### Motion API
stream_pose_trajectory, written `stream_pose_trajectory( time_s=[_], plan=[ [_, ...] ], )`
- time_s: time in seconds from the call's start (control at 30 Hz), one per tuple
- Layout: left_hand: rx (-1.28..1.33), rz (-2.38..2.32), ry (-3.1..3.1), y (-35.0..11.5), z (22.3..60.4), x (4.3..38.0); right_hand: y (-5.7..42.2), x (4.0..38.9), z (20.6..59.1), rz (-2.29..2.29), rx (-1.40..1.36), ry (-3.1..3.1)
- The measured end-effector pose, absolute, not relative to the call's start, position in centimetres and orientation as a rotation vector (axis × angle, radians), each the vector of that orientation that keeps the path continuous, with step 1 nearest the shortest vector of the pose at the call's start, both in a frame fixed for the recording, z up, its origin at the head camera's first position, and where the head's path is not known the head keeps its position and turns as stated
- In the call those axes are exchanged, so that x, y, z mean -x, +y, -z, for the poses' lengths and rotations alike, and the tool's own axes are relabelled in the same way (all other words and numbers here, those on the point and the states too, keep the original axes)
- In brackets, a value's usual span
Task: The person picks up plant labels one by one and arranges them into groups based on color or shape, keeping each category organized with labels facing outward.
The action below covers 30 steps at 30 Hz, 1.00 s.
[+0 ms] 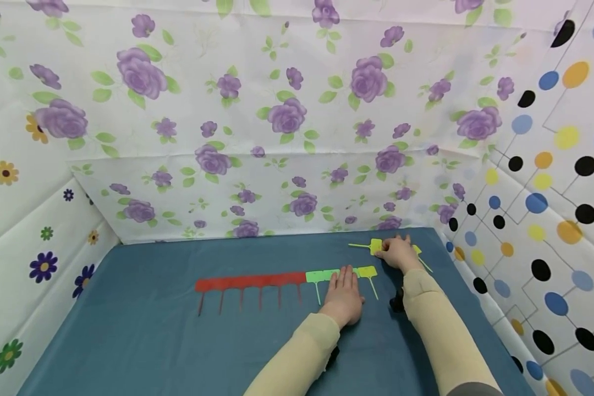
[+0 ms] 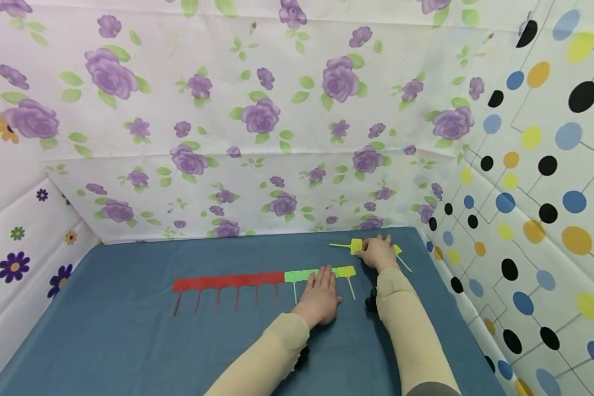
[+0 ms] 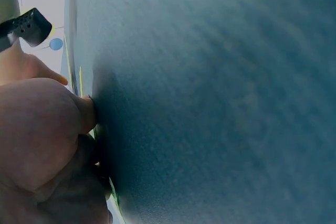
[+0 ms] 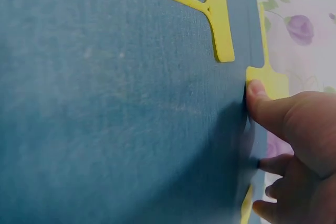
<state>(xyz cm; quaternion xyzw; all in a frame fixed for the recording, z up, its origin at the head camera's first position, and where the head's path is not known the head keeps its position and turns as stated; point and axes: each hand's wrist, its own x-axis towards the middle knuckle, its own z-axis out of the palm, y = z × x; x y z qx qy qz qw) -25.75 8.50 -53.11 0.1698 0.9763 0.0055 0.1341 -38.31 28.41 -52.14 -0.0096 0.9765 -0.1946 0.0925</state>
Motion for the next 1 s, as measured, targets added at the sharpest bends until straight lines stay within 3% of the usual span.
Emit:
stream_pose_trajectory(
  time_s=[0.37, 1.0],
  plan=[
    [-0.526, -0.042, 2.821, 8.3, 53.0, 25.7, 31.4, 36.9, 51.8, 0.850, 0.255, 2.949],
    [-0.537, -0.039, 2.812, 8.4, 53.2, 25.7, 35.3, 33.3, 49.8, 1.203, 0.262, 3.127]
  ],
)
